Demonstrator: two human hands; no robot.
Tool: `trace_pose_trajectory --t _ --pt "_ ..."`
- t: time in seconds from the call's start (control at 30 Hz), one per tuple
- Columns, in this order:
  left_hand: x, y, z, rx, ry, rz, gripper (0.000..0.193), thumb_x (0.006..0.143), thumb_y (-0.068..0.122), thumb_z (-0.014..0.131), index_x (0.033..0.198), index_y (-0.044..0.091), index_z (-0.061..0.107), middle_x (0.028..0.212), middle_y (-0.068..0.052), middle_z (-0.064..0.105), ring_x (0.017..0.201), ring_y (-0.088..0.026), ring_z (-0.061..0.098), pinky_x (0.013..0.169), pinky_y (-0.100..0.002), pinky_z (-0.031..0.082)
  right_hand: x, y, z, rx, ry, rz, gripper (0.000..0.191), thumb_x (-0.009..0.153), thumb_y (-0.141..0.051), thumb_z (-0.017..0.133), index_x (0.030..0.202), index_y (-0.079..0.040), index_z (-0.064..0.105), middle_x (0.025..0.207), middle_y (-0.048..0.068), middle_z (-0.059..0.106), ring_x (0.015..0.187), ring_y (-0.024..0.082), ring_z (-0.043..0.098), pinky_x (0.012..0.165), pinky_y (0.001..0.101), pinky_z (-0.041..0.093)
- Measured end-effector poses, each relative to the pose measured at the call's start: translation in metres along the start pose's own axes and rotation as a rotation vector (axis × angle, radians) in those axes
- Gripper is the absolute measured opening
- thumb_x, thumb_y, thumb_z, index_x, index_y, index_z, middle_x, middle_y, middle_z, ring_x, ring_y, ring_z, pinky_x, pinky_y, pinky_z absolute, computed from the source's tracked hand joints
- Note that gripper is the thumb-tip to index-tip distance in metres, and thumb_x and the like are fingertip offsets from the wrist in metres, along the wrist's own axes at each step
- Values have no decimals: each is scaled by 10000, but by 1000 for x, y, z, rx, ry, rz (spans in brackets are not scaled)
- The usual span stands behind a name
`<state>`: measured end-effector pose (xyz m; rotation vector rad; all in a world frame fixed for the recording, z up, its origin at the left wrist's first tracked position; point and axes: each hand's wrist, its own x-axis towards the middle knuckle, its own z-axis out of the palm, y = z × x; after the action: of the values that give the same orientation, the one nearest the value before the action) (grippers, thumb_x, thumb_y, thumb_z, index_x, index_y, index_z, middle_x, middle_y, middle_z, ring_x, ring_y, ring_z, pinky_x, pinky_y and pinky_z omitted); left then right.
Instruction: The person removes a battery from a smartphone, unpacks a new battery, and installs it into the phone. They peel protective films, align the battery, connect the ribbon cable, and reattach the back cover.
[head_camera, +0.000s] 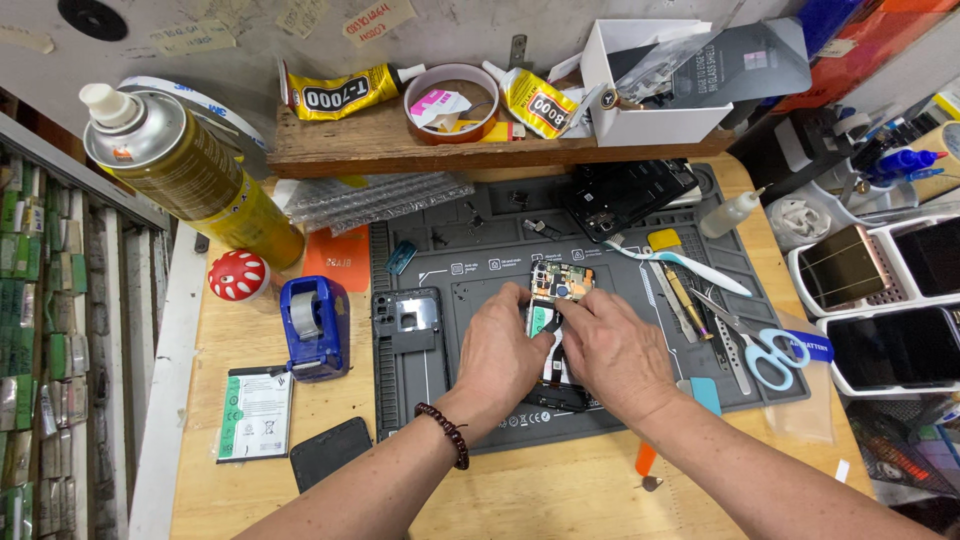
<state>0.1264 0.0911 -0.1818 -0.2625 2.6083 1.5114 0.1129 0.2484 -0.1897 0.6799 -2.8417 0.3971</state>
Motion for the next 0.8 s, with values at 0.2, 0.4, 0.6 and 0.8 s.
trace_pose_trajectory --t 0.2,0.4,0.6,0.8 --pt "3 0 -4 17 -58 -28 548 770 87 808 1261 17 576 1010 -161 685 937 -308 718 806 -405 583 -3 3 2 75 36 43 268 888 -178 695 1143 -105 732 942 52 663 850 276 683 722 420 577" --pt "6 0 -4 58 -89 -60 574 772 116 823 1280 29 570 1070 -193 712 1019 -326 714 865 -409 571 0 -1 -4 26 -49 27 296 869 -170 693 1157 -117 740 923 69 651 861 278 678 689 431 566" --pt "6 0 -5 27 -65 -21 589 749 105 833 1274 26 580 1102 -208 714 1043 -337 709 888 -407 562 10 -5 -7 -69 -95 -84 279 822 -108 672 1088 -43 725 932 94 646 928 288 666 706 444 565" --pt "8 1 -5 19 -105 -121 596 772 109 795 1312 48 552 1061 -191 731 995 -326 742 846 -405 594 15 -4 -3 -78 -140 -63 221 808 -99 671 1016 -50 727 948 87 650 953 286 665 734 443 567"
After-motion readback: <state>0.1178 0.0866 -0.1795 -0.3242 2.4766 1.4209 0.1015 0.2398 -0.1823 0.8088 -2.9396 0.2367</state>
